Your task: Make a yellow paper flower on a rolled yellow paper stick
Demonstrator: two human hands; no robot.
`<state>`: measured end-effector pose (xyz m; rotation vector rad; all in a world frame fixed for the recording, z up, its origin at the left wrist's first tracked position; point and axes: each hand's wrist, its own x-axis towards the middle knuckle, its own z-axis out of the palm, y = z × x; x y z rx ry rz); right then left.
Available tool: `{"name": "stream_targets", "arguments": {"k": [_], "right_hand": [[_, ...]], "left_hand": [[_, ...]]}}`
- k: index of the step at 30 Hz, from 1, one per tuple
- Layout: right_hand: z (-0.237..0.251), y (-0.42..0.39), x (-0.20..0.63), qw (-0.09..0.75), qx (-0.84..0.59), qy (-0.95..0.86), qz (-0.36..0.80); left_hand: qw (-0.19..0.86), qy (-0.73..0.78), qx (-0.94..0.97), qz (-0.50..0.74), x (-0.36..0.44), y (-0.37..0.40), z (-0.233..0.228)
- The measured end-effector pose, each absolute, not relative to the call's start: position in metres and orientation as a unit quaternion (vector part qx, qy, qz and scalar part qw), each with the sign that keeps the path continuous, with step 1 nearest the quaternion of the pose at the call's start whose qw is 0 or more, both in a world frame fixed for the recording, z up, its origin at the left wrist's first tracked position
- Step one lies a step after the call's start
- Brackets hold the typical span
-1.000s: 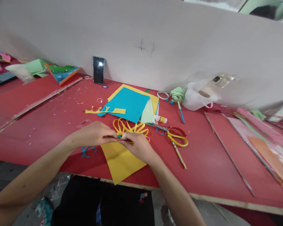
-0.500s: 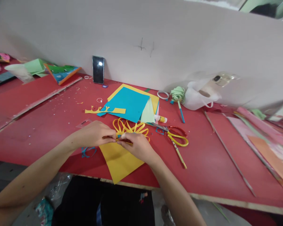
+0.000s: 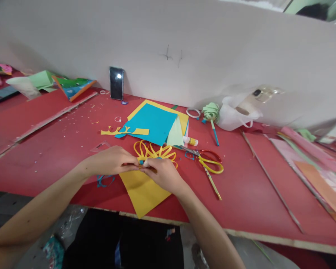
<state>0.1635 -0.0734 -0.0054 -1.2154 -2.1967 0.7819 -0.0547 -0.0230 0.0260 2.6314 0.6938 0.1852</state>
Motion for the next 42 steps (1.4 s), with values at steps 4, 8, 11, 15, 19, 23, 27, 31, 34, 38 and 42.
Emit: {"name": "stream_targets", "arguments": {"k": [4, 8, 11, 15, 19, 23, 27, 31, 34, 38, 42], "right_hand": [[-0.0059, -0.0733, 0.1613, 0.267, -0.453, -0.794, 0.306], [-0.0043, -0.0736, 0.1603, 0.267, -0.452, -0.793, 0.31], [-0.0026, -0.0736, 0.1607, 0.252, -0.449, -0.804, 0.298], [-0.0024, -0.0738, 0.1612, 0.238, -0.445, -0.813, 0.291], [-0.0038, -0.0745, 0.1616, 0.247, -0.444, -0.817, 0.273], [-0.0056, -0.0752, 0.1626, 0.259, -0.453, -0.815, 0.252], [-0.0074, -0.0754, 0.1627, 0.26, -0.453, -0.816, 0.248], [-0.0067, -0.0758, 0.161, 0.268, -0.453, -0.809, 0.259], [-0.0038, -0.0766, 0.1604, 0.272, -0.446, -0.811, 0.264], [-0.0008, -0.0774, 0.1609, 0.258, -0.439, -0.818, 0.268], [-0.0007, -0.0774, 0.1605, 0.229, -0.451, -0.827, 0.244]], "left_hand": [[0.162, 0.248, 0.952, 0.08, -0.0556, -0.0228, 0.0228], [0.159, 0.251, 0.951, 0.084, -0.0564, -0.024, 0.0256], [0.162, 0.257, 0.949, 0.081, -0.0567, -0.0242, 0.0269], [0.162, 0.253, 0.95, 0.087, -0.0563, -0.0236, 0.0256], [0.176, 0.25, 0.947, 0.101, -0.0552, -0.0237, 0.0255], [0.192, 0.263, 0.942, 0.086, -0.0543, -0.0245, 0.0279], [0.199, 0.261, 0.943, 0.054, -0.0541, -0.0252, 0.0292], [0.173, 0.255, 0.95, 0.056, -0.0542, -0.0254, 0.0275], [0.153, 0.245, 0.955, 0.073, -0.0547, -0.0255, 0.0258], [0.143, 0.241, 0.956, 0.082, -0.0554, -0.0252, 0.0249], [0.138, 0.243, 0.956, 0.084, -0.0562, -0.0244, 0.0239]]}}
